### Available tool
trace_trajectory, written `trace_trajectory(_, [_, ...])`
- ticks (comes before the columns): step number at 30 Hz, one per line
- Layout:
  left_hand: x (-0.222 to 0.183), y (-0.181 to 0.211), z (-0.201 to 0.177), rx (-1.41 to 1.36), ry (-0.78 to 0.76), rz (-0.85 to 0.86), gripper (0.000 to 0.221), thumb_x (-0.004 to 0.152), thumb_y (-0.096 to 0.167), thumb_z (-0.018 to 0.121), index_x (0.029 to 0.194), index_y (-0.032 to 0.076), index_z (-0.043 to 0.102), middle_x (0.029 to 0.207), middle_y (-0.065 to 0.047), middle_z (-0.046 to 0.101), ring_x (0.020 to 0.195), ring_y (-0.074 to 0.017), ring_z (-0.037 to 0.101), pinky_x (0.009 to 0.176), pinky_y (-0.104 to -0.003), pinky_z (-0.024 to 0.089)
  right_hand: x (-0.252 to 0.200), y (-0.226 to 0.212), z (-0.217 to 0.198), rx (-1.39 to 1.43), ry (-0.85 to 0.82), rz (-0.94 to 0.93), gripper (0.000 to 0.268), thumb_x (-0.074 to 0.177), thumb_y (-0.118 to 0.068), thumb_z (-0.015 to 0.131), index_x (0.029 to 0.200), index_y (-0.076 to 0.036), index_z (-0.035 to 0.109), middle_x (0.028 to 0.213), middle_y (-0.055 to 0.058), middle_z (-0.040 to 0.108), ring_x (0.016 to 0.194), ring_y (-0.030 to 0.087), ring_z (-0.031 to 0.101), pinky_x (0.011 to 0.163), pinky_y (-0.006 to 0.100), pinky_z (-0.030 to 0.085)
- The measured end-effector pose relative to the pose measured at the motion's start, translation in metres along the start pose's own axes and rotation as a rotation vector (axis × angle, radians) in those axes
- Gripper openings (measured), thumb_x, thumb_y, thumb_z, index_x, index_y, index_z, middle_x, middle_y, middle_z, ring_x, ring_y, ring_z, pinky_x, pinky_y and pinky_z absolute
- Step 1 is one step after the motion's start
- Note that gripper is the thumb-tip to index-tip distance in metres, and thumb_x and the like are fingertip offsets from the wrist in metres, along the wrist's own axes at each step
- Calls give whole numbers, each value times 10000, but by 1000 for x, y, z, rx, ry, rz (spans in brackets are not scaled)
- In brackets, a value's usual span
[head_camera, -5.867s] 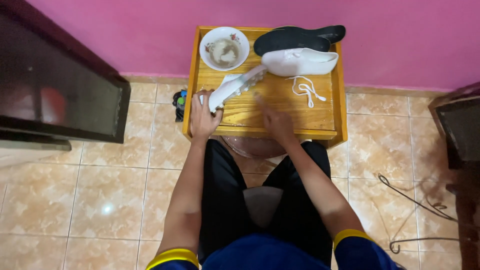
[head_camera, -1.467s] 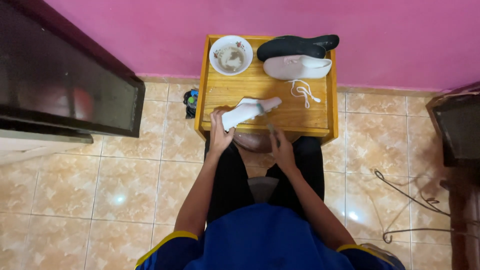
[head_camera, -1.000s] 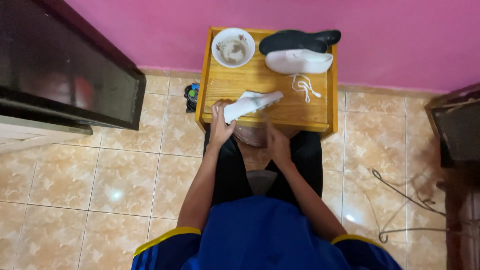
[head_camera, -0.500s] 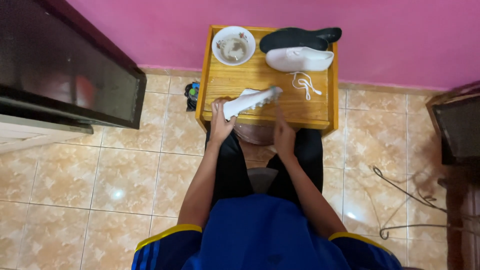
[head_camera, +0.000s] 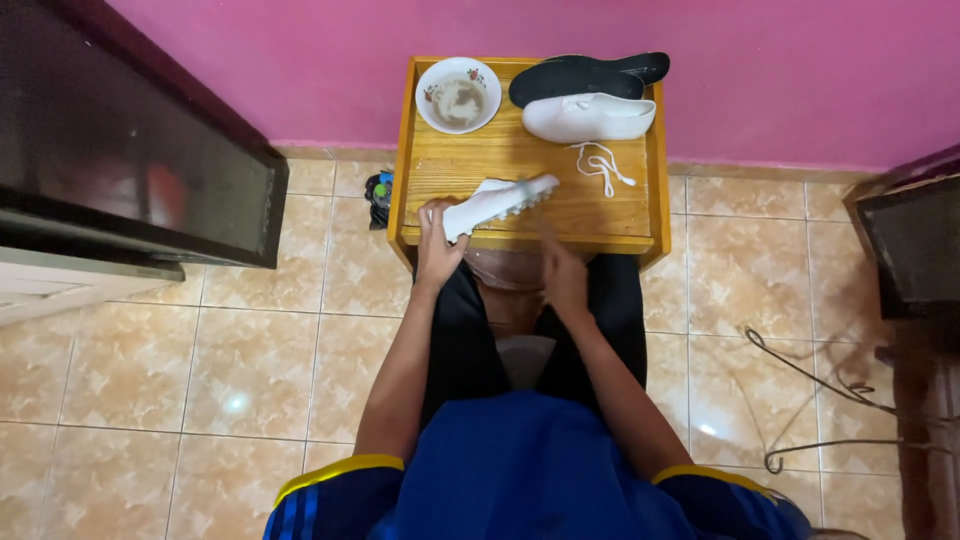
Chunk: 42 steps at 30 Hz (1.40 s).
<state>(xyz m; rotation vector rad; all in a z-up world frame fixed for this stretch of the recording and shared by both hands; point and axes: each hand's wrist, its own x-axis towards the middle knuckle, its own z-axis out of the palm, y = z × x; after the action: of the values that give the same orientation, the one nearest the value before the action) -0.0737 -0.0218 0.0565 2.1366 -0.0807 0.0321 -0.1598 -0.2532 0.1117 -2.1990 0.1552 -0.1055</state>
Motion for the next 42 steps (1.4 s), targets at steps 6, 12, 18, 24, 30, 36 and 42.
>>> trace_trajectory(6, [2, -3, 0, 10, -22, -32, 603, 784, 118, 713, 1335, 140, 472, 1370, -132, 365, 1263, -528, 529, 977, -632, 550, -3, 3, 9, 53, 43, 19, 388, 1104, -53, 482, 1483, 28, 510, 1427, 271, 549, 1297, 354, 580, 1139, 490, 462])
trace_trajectory(12, [2, -5, 2, 1, -25, -33, 604, 778, 131, 730, 1327, 137, 478, 1374, -133, 369, 1252, -537, 536, 977, -634, 552, 5, 35, 2, 66, 101, -7, 403, 1109, -29, 472, 1505, 49, 479, 1433, 300, 525, 1317, 367, 552, 1122, 502, 474])
trace_trajectory(18, [-2, 6, -4, -2, -29, -59, 581, 806, 107, 698, 1339, 127, 468, 1372, -128, 357, 1247, -548, 536, 981, -633, 555, -8, 0, 2, 70, 71, 30, 399, 1099, -52, 499, 1490, 26, 508, 1418, 307, 546, 1305, 415, 551, 1108, 555, 476])
trace_trajectory(24, [-2, 4, -4, 1, -73, -59, 593, 832, 126, 701, 1364, 119, 438, 1382, -144, 340, 1281, -542, 514, 984, -632, 555, -2, 50, 17, 27, 102, 43, 432, 1109, -68, 469, 1535, 2, 465, 1436, 283, 537, 1326, 377, 536, 1107, 513, 482])
trace_trajectory(30, [3, 5, -5, 13, -62, -42, 589, 834, 115, 695, 1366, 103, 442, 1394, -150, 345, 1296, -535, 501, 1007, -638, 535, 11, 51, 4, -14, 74, -44, 456, 1120, -62, 457, 1575, -84, 442, 1471, 234, 534, 1296, 323, 582, 1110, 448, 491])
trace_trajectory(36, [-1, 2, -2, -10, -47, -45, 570, 829, 112, 698, 1344, 109, 455, 1363, -138, 355, 1301, -538, 492, 1005, -645, 532, 1, 27, 5, -46, 52, -12, 392, 1102, -80, 496, 1482, 3, 538, 1393, 289, 586, 1232, 373, 625, 1067, 505, 507])
trace_trajectory(42, [-2, 8, -4, -13, -56, -58, 580, 822, 117, 695, 1354, 128, 463, 1377, -131, 358, 1297, -531, 507, 1016, -634, 534, -9, 18, 12, -35, 16, 36, 372, 1080, -43, 509, 1441, 23, 576, 1326, 317, 622, 1196, 448, 625, 1023, 556, 520])
